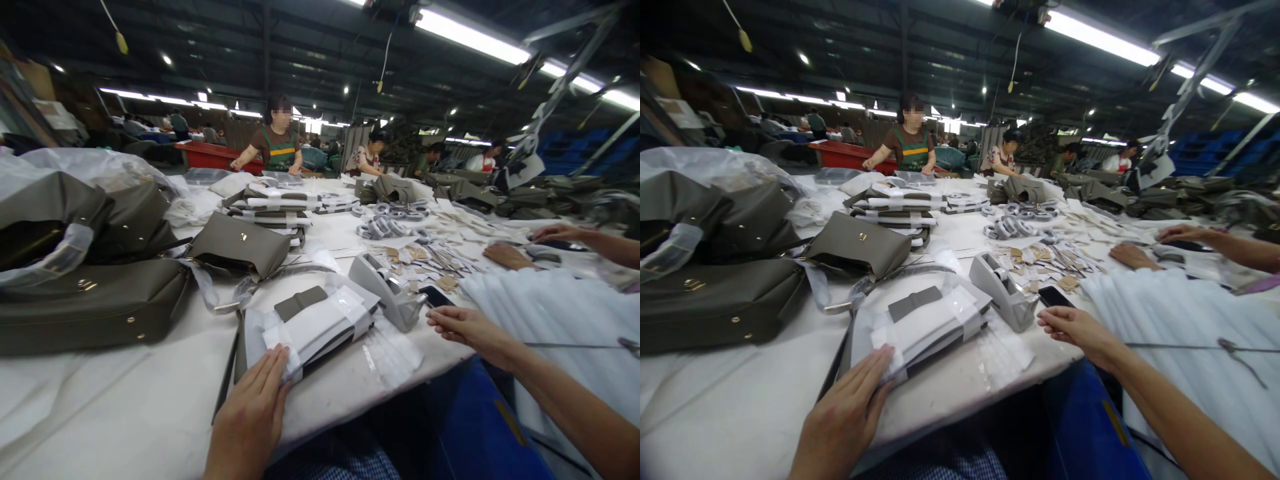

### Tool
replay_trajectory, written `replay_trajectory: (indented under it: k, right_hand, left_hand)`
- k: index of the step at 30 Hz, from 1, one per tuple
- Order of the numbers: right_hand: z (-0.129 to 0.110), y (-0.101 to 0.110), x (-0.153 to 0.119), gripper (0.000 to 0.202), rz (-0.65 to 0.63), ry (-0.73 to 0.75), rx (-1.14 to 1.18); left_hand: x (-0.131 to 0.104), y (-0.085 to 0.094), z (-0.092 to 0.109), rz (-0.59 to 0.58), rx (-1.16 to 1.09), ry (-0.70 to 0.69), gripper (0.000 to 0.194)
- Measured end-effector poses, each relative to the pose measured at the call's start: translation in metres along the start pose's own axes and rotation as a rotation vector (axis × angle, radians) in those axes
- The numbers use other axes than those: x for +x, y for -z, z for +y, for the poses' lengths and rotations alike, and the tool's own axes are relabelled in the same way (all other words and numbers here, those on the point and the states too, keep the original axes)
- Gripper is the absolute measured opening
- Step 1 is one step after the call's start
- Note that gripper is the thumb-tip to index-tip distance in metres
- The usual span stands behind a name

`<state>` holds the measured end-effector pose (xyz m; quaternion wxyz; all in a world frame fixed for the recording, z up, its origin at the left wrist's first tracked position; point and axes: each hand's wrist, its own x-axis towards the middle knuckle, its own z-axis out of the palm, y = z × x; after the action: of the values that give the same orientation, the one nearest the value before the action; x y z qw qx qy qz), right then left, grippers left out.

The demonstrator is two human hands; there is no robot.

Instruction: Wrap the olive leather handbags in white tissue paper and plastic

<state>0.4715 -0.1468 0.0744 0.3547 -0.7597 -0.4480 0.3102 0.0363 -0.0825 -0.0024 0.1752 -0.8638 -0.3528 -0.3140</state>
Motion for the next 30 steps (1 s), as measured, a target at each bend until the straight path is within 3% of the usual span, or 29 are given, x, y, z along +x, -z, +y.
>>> replay_trajectory:
  k: [2, 6, 11, 15, 21, 26, 30]
  right_hand:
    - [0.01, -0.003, 0.007, 0.048, -0.039, -0.047, 0.016]
    - [0.01, 0.002, 0.001, 0.05, -0.023, 0.066, -0.131]
    - [-0.038, -0.009, -0.028, 0.036, -0.173, 0.335, -0.39]
    - [-0.106, -0.053, -0.031, 0.027, -0.327, 0.652, -0.594]
    - [-0.196, -0.146, -0.005, 0.02, -0.621, 1.025, -0.807]
    - [-0.228, -0.214, 0.024, 0.011, -0.775, 1.113, -1.017]
    - [-0.235, -0.243, 0.041, 0.01, -0.903, 1.102, -1.144]
  left_hand:
    - [0.0, 0.0, 0.0, -0.002, -0.003, 0.003, 0.04]
    - [-0.001, 0.001, 0.0, 0.013, -0.026, 0.012, 0.04]
    - [-0.002, 0.002, 0.003, 0.011, -0.077, 0.083, 0.042]
    - [-0.001, 0.005, 0.006, 0.001, -0.124, 0.124, 0.038]
    - [0.004, 0.006, 0.007, -0.03, -0.211, 0.172, 0.035]
    - [0.003, 0.005, 0.01, -0.023, -0.261, 0.229, 0.036]
    - [0.001, 0.004, 0.011, -0.019, -0.304, 0.276, 0.034]
